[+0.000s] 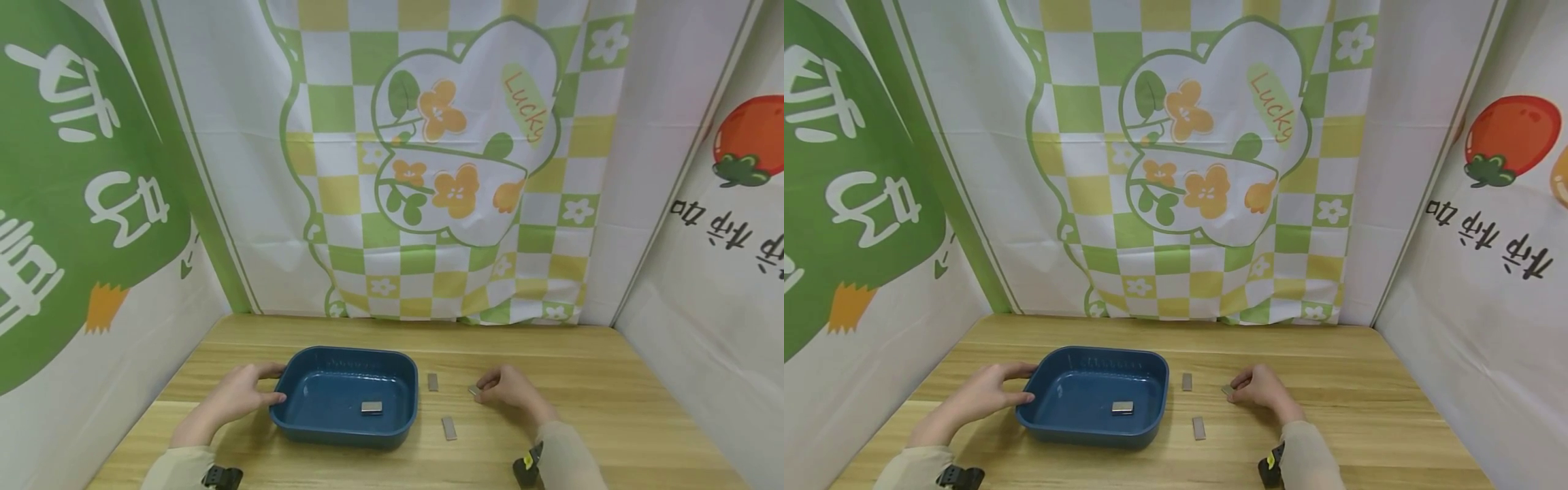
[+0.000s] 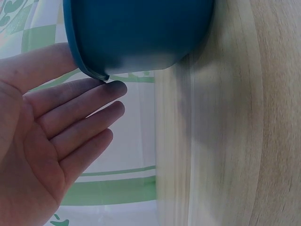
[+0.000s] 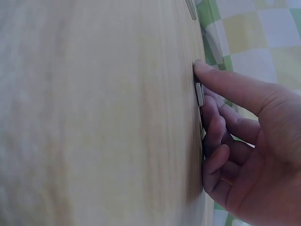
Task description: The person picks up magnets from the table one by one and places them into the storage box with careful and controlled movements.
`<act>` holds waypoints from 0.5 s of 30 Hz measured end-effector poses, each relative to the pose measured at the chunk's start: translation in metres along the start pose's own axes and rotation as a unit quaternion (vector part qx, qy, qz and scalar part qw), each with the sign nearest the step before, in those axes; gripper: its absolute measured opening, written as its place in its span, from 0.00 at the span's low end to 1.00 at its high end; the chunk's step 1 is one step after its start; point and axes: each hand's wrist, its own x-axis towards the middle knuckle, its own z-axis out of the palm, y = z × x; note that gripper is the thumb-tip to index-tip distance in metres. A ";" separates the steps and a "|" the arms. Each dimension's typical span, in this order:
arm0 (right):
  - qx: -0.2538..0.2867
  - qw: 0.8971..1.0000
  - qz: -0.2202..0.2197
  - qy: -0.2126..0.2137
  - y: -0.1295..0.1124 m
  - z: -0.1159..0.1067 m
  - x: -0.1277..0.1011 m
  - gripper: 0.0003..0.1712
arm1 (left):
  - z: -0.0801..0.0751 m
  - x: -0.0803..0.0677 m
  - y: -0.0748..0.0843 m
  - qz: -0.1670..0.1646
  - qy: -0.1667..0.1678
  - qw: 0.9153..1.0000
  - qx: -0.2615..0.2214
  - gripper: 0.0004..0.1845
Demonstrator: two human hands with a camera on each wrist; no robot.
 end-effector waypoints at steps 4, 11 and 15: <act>-0.006 1.000 0.007 0.008 0.000 -0.001 0.001 0.15 | 0.000 0.000 0.000 -0.003 -0.001 1.000 0.000 0.29; 0.002 1.000 -0.001 -0.005 0.001 -0.003 0.002 0.14 | 0.000 0.001 0.000 -0.001 0.001 1.000 0.005 0.29; 0.001 1.000 -0.006 -0.014 0.001 -0.004 0.002 0.15 | 0.000 0.000 0.000 -0.001 0.002 1.000 0.006 0.29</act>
